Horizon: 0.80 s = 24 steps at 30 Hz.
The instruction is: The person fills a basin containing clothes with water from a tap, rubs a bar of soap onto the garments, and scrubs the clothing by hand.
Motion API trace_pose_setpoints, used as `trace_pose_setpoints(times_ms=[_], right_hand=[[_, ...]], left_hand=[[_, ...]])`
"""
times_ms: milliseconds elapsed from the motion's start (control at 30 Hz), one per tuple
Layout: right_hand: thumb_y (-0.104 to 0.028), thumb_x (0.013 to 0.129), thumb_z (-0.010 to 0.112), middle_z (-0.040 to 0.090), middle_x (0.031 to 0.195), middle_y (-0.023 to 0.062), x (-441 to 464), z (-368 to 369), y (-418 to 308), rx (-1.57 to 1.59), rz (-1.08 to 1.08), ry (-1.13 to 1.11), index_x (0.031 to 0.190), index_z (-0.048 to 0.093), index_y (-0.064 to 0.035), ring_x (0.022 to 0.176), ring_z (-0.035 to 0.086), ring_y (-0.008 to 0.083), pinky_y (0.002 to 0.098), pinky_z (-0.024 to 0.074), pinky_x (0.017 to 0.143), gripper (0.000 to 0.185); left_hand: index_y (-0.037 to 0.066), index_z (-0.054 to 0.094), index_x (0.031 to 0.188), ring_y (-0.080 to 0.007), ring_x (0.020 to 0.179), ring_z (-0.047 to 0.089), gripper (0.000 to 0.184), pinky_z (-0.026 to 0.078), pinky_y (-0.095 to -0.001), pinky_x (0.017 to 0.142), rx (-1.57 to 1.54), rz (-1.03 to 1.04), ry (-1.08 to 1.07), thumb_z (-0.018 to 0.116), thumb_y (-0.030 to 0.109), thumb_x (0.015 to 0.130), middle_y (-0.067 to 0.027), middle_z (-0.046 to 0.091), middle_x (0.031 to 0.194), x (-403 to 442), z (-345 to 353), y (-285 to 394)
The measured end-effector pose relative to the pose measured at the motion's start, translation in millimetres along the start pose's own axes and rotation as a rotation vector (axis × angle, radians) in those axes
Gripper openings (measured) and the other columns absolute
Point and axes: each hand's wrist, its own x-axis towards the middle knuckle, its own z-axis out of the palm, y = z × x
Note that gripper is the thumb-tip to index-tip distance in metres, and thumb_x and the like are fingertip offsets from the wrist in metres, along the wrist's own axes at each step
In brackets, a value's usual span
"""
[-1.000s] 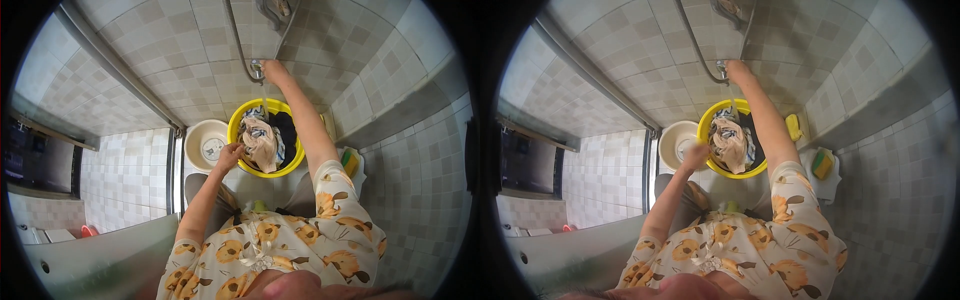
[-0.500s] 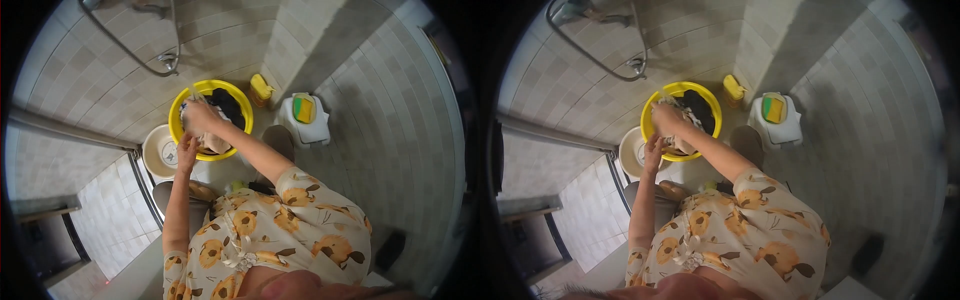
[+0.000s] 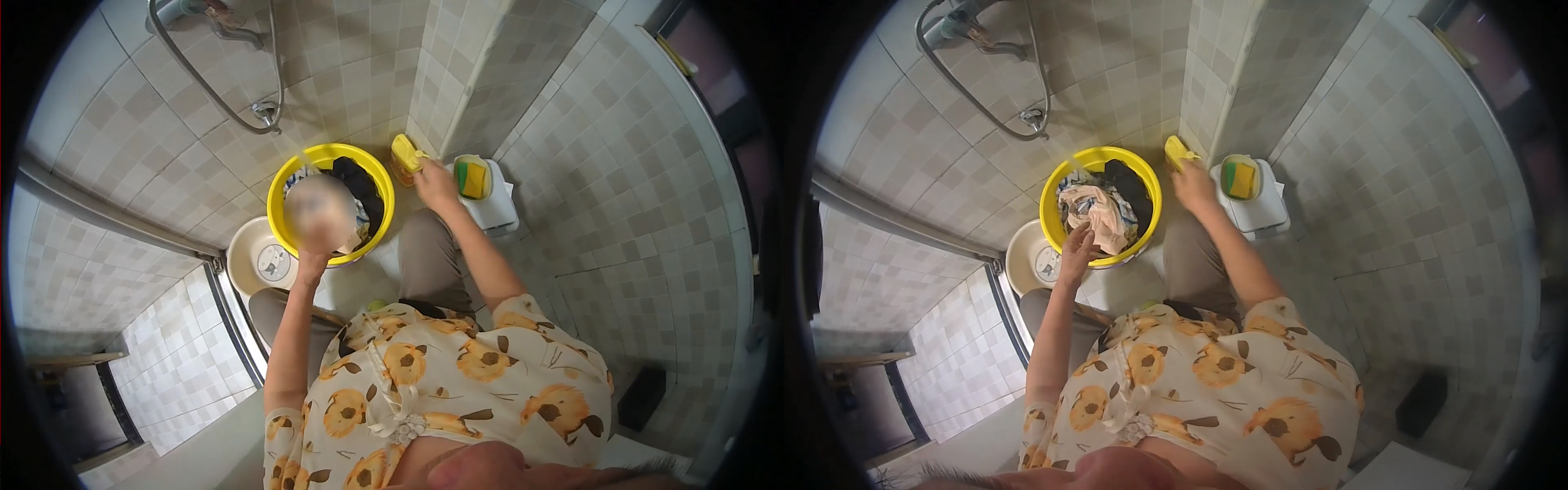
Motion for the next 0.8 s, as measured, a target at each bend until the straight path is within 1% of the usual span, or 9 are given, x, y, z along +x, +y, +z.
trace_pose_setpoints(times_ms=[67,133,233,300,400,533,600,733,800], right_hand=[[-0.027,0.083,0.059,0.059,0.105,0.0196,-12.8,-16.6,64.9,-0.122,0.132,-0.036,0.114,0.055,-0.0065,0.101,0.057,0.0374,0.0465,0.0467,0.084,0.037],[-0.03,0.085,0.058,0.058,0.108,0.02,-38.7,-44.0,94.7,-0.243,0.444,-0.068,0.117,0.052,-0.0064,0.102,0.057,0.0379,0.0466,0.0466,0.085,0.04],[-0.034,0.086,0.058,0.056,0.11,0.0199,-74.6,-54.6,124.5,-0.352,0.551,0.013,0.12,0.051,-0.0076,0.104,0.055,0.0383,0.0475,0.0469,0.085,0.044],[-0.035,0.086,0.057,0.056,0.114,0.023,-82.8,-54.4,128.9,-0.378,0.747,0.043,0.121,0.052,0.0002,0.106,0.054,0.0394,0.0455,0.0441,0.091,0.05],[-0.036,0.087,0.057,0.054,0.116,0.0228,-72.7,-36.4,142.1,-0.325,0.505,0.11,0.122,0.052,-0.0016,0.107,0.052,0.04,0.0471,0.0441,0.09,0.05],[-0.037,0.087,0.055,0.055,0.115,0.0222,-32.9,-38.9,175.3,-0.406,0.519,0.195,0.121,0.053,-0.004,0.11,0.051,0.0393,0.0469,0.0449,0.089,0.047],[-0.035,0.089,0.053,0.057,0.114,0.0224,-21.5,-38.9,201.4,-0.38,0.587,0.229,0.119,0.054,-0.0039,0.107,0.052,0.0404,0.0472,0.0456,0.087,0.044],[-0.038,0.093,0.043,0.061,0.099,0.0277,5.2,-24.0,295.8,-0.278,0.644,0.06,0.105,0.061,0.0022,0.094,0.058,0.0437,0.0469,0.0452,0.086,0.046],[-0.043,0.095,0.032,0.058,0.106,0.0308,20.9,-26.1,313.9,-0.03,0.555,-0.101,0.106,0.059,0.006,0.103,0.054,0.0455,0.0484,0.0425,0.088,0.057]], left_hand=[[0.005,0.046,0.132,-0.0154,0.079,0.061,0.046,0.051,-0.0257,0.063,-0.032,0.016,-0.002,0.057,0.027,0.092,-0.0109,0.06,0.11,-1.6,4.6,1.6],[0.006,0.048,0.13,-0.0184,0.082,0.063,0.046,0.051,-0.0263,0.062,-0.063,-0.007,-0.027,0.059,0.027,0.091,-0.0114,0.059,0.109,-2.0,6.5,4.4],[0.009,0.049,0.13,-0.0165,0.083,0.062,0.044,0.051,-0.0265,0.063,-0.058,-0.043,-0.04,0.059,0.026,0.09,-0.0098,0.059,0.109,-3.5,21.5,20.0],[0.01,0.049,0.13,-0.0155,0.081,0.062,0.044,0.05,-0.0257,0.064,-0.039,-0.039,-0.102,0.059,0.026,0.09,-0.0086,0.059,0.109,1.8,40.0,31.9],[0.007,0.049,0.129,-0.014,0.079,0.06,0.044,0.049,-0.0253,0.064,-0.051,0.004,-0.208,0.06,0.025,0.09,-0.0082,0.059,0.105,18.3,83.2,48.0],[0.0,0.046,0.13,-0.0131,0.087,0.057,0.048,0.049,-0.0261,0.074,0.014,0.036,-0.344,0.059,0.025,0.091,-0.0118,0.06,0.108,51.3,136.0,61.1],[0.006,0.044,0.133,-0.0166,0.091,0.059,0.047,0.05,-0.0286,0.074,0.015,-0.14,-0.371,0.055,0.028,0.093,-0.0092,0.057,0.115,68.2,163.4,64.6],[0.006,0.043,0.134,-0.019,0.089,0.059,0.05,0.05,-0.03,0.074,0.131,-0.193,-0.401,0.055,0.032,0.093,-0.0099,0.056,0.115,143.6,220.8,-19.7],[0.007,0.039,0.137,-0.0222,0.088,0.059,0.056,0.05,-0.0354,0.074,0.268,0.08,-0.679,0.052,0.038,0.093,-0.0108,0.057,0.114,174.8,247.0,-78.2]])
